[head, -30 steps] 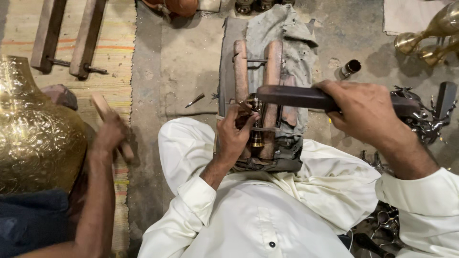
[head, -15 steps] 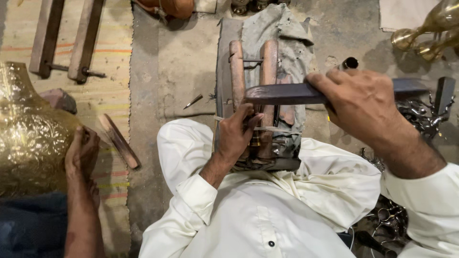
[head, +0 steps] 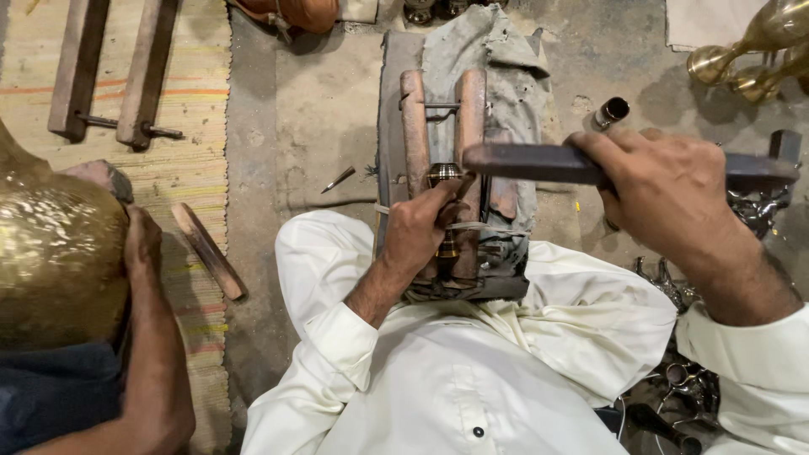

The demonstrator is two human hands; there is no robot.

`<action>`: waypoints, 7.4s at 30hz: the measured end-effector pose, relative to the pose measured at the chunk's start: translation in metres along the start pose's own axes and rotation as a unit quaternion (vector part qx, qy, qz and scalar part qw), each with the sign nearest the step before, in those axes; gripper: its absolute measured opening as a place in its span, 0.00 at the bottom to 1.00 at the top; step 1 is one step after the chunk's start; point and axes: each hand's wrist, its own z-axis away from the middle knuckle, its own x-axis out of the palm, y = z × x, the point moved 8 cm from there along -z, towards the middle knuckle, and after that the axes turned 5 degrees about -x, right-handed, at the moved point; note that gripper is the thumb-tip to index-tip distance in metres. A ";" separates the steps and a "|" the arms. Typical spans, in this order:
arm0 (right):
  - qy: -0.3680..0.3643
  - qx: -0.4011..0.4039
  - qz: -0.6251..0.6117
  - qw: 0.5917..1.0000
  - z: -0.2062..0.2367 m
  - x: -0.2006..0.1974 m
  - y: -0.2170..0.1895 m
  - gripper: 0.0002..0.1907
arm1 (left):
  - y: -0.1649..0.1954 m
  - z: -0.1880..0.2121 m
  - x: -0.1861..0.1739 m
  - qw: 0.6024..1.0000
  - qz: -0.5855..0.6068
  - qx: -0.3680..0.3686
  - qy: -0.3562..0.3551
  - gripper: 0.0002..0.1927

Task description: The person sits on the floor holding a small brass ornament against a sandbag cushion and repeatedly strikes a punch placed on the ornament with a hammer, rotating the ornament between strikes to work its surface. A second person nearby works on a large brass vessel.

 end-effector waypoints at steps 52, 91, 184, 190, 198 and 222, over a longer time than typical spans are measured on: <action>0.029 -0.155 0.099 0.982 -0.077 -0.033 -0.079 0.23 | -0.038 0.025 -0.002 0.967 0.197 -0.154 0.058 0.15; 0.106 -0.077 0.078 0.988 -0.002 0.004 -0.018 0.22 | -0.014 -0.009 -0.016 0.993 0.076 0.061 -0.068 0.19; -0.093 0.049 -0.095 0.990 -0.005 0.033 0.012 0.26 | -0.024 -0.022 -0.006 0.992 0.105 -0.046 -0.060 0.19; 0.108 0.051 -0.193 0.974 0.035 0.050 0.007 0.27 | 0.002 -0.016 0.007 0.982 0.040 0.085 -0.162 0.22; 0.163 0.065 -0.188 0.966 0.052 0.027 0.002 0.25 | 0.014 -0.023 0.012 0.974 0.008 0.090 -0.208 0.23; 0.053 0.001 -0.087 0.995 -0.019 0.006 -0.020 0.24 | -0.016 -0.009 -0.001 0.995 0.045 -0.009 -0.090 0.20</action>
